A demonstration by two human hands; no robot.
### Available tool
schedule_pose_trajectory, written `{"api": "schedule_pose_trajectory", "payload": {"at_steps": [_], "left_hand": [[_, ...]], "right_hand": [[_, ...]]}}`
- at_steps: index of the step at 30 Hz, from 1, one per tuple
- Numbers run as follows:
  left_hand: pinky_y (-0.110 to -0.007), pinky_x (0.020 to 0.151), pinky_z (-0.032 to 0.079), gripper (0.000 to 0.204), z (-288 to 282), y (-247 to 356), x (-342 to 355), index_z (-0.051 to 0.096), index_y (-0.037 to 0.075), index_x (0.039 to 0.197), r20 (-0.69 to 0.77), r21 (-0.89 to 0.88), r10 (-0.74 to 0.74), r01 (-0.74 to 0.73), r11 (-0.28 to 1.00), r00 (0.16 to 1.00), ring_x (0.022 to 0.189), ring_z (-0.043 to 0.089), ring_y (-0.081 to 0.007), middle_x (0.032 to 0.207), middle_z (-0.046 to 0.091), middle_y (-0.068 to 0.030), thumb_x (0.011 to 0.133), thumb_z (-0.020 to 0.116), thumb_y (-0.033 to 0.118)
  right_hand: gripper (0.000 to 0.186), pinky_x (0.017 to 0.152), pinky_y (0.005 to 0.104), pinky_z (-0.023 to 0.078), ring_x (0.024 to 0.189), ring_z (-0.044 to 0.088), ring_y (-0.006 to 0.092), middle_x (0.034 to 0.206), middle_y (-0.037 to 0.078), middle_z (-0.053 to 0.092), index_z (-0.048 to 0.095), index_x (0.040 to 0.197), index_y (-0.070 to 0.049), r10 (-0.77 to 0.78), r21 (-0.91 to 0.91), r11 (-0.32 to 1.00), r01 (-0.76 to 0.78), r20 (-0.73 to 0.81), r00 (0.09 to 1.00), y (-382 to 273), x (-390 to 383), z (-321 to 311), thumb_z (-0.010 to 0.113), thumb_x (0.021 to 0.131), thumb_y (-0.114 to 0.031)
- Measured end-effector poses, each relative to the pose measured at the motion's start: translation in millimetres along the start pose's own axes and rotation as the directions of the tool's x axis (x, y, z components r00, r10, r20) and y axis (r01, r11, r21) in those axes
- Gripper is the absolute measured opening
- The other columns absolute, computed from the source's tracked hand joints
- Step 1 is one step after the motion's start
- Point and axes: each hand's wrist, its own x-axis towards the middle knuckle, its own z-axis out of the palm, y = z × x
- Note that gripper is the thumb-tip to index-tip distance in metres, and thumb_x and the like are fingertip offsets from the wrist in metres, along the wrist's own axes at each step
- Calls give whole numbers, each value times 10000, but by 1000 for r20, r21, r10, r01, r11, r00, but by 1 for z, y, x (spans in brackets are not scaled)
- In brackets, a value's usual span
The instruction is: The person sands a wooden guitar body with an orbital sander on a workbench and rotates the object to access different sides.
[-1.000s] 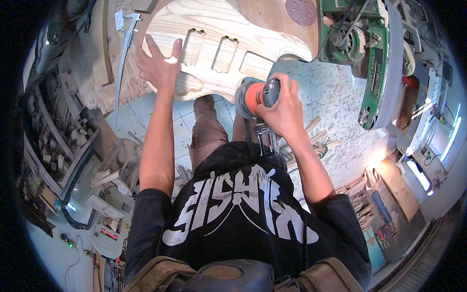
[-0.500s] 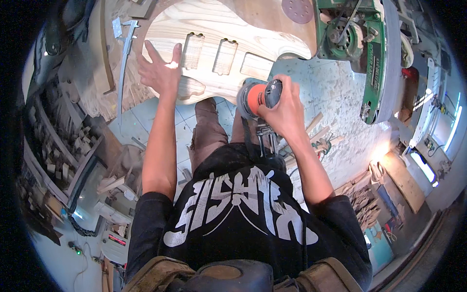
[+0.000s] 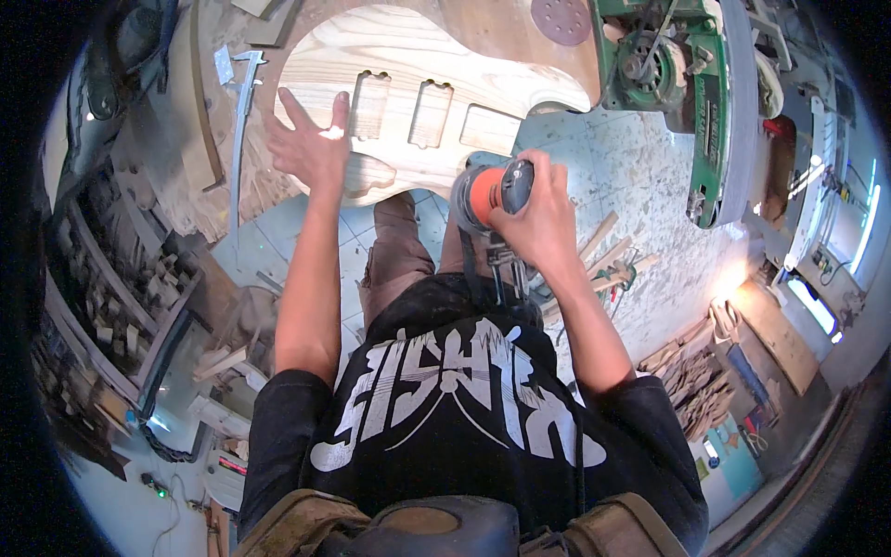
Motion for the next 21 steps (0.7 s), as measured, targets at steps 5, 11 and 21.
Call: {"api": "schedule_pose_trajectory", "payload": {"at_steps": [5,11,21], "left_hand": [[-635,1038,359,1025,-1,-1,1,349,173,1643,13,-24,-2,2,1000,1000,1317,446,-495,1592,344,-262,869,607,793],[-635,1038,363,1034,-3,0,2,339,172,1647,64,-11,-31,31,999,997,1305,457,-495,1595,338,-267,868,599,800],[-626,1052,359,1030,-3,0,4,323,176,1650,69,-4,-17,17,1000,997,1326,435,-484,1593,328,-260,872,598,793]], "right_hand": [[750,924,513,546,1064,650,461,1220,212,551,480,1355,-145,15,56,998,-13,-44,999,4,2,3,812,683,-123],[761,944,494,546,1084,650,444,1230,205,552,479,1359,-142,48,65,997,-45,-48,998,4,1,6,814,676,-135],[766,931,474,545,1074,651,413,1233,198,553,475,1372,-131,80,151,987,-62,-121,989,2,-4,10,810,683,-143]]}}
